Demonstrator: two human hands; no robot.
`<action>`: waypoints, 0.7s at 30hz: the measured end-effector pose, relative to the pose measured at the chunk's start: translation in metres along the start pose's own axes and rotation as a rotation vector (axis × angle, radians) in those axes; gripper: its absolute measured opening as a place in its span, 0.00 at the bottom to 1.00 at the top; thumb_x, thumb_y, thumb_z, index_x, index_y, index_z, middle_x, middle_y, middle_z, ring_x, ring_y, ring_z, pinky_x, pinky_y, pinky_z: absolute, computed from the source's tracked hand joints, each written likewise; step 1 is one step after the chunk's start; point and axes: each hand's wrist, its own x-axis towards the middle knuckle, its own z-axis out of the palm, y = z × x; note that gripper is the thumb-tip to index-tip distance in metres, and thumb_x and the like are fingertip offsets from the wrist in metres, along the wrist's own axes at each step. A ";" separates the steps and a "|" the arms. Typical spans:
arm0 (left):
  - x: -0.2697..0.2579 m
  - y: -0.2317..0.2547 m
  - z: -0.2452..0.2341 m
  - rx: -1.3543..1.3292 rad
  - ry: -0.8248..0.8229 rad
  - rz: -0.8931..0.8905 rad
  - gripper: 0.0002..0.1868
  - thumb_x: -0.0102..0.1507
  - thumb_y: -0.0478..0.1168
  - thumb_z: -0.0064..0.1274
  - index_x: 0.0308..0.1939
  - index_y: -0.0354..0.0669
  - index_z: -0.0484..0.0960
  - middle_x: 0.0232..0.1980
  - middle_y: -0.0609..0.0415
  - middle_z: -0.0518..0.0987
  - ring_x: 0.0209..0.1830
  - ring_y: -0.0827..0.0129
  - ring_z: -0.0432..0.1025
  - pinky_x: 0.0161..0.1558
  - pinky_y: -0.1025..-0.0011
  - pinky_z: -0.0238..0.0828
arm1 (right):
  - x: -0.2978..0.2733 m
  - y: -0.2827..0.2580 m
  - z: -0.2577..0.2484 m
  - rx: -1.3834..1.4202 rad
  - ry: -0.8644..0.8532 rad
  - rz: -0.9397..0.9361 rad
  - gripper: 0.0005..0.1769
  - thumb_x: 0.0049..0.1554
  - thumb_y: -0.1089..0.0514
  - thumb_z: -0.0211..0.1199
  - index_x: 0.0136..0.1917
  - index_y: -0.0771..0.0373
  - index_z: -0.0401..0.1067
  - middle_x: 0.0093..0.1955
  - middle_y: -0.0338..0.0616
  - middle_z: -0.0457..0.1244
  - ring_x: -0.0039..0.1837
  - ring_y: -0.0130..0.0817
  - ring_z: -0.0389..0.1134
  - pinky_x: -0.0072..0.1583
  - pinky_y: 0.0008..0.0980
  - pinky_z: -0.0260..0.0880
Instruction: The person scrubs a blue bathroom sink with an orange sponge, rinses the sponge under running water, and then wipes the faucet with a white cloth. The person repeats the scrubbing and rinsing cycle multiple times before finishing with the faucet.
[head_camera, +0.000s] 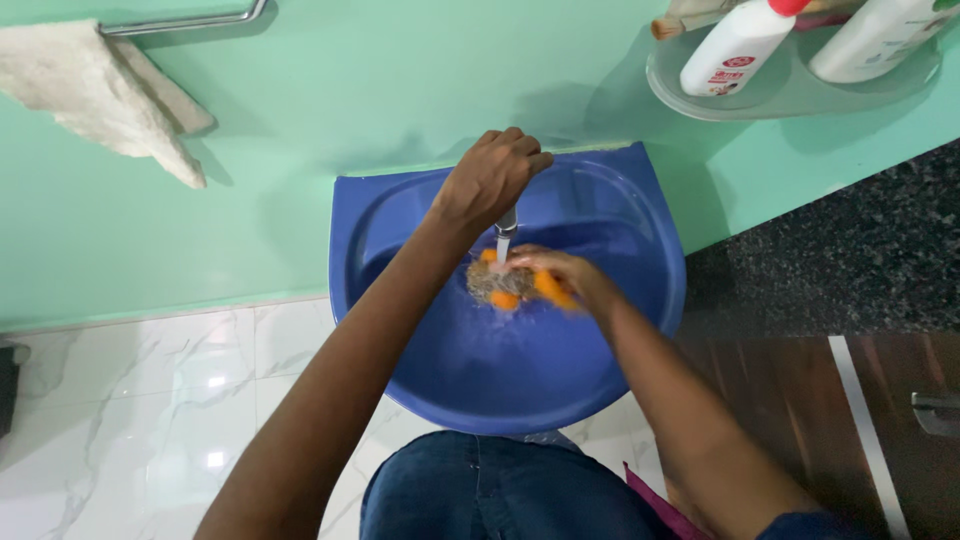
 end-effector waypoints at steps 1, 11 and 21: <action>0.000 0.000 0.001 -0.003 0.005 -0.006 0.13 0.62 0.33 0.51 0.47 0.46 0.87 0.43 0.55 0.82 0.46 0.63 0.75 0.53 0.65 0.72 | 0.005 0.004 0.000 0.037 0.032 -0.017 0.32 0.54 0.50 0.69 0.68 0.64 0.68 0.64 0.50 0.66 0.63 0.39 0.68 0.64 0.39 0.68; -0.010 0.000 -0.006 -0.014 0.032 0.024 0.15 0.61 0.31 0.54 0.51 0.44 0.86 0.47 0.54 0.83 0.51 0.62 0.75 0.57 0.65 0.71 | 0.000 -0.006 -0.036 -0.280 -0.155 0.122 0.44 0.49 0.61 0.73 0.74 0.58 0.55 0.66 0.46 0.64 0.66 0.36 0.68 0.66 0.35 0.69; -0.013 0.005 -0.010 0.029 0.007 0.020 0.17 0.60 0.31 0.55 0.52 0.44 0.85 0.51 0.55 0.83 0.56 0.62 0.74 0.63 0.63 0.68 | 0.012 0.009 0.015 -0.156 -0.099 -0.080 0.38 0.56 0.64 0.63 0.77 0.56 0.55 0.70 0.45 0.60 0.63 0.39 0.66 0.63 0.37 0.68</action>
